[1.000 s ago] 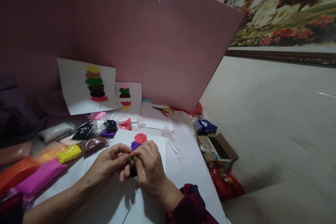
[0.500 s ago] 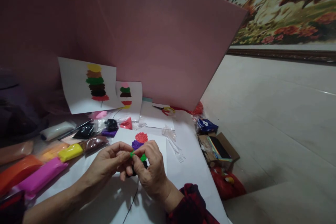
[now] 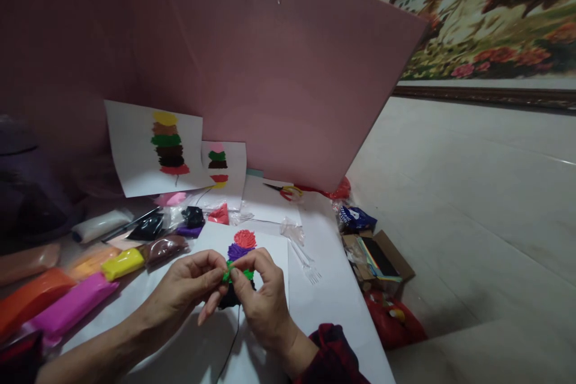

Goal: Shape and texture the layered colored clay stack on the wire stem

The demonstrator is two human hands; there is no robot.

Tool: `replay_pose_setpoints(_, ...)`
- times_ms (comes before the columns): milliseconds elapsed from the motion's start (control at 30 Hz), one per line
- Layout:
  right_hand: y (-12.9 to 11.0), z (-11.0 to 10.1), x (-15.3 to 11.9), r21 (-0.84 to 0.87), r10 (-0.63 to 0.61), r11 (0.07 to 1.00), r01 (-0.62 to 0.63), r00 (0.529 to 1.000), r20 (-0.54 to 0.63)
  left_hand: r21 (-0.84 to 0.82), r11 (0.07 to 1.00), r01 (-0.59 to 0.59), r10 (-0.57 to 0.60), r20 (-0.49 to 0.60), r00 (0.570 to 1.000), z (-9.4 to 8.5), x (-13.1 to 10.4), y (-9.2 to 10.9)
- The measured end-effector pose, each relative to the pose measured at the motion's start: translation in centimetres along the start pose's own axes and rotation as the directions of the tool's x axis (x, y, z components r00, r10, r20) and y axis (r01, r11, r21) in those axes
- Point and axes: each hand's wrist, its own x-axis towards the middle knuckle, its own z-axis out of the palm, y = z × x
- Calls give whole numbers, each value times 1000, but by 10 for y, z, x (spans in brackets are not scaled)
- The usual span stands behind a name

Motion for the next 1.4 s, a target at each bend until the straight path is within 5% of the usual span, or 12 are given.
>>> replay_pose_setpoints(100, 3, 0, 0, 64, 105, 992, -105, 994, -9, 0, 999, -37, 37, 34, 999, -4, 2, -6)
replay_pose_setpoints(500, -6, -2, 1, -42, -185, 982, 187, 982, 44, 3, 998, -70, 70, -7, 998, -8, 5, -9)
replay_pose_setpoints(833, 0, -2, 2, -61, -176, 982, 178, 984, 33, 63, 998, 12, -11, -22, 1000, -5, 4, -6)
replay_pose_setpoints(1133, -3, -3, -2, -103, -236, 964, 245, 967, 92, 238, 971, -16, 27, -42, 999, 2, -7, -4)
replay_pose_setpoints(1400, 2, -2, -3, -140, -152, 978, 155, 988, 32, 432, 897, -97, 131, -49, 990, 0, -9, -2)
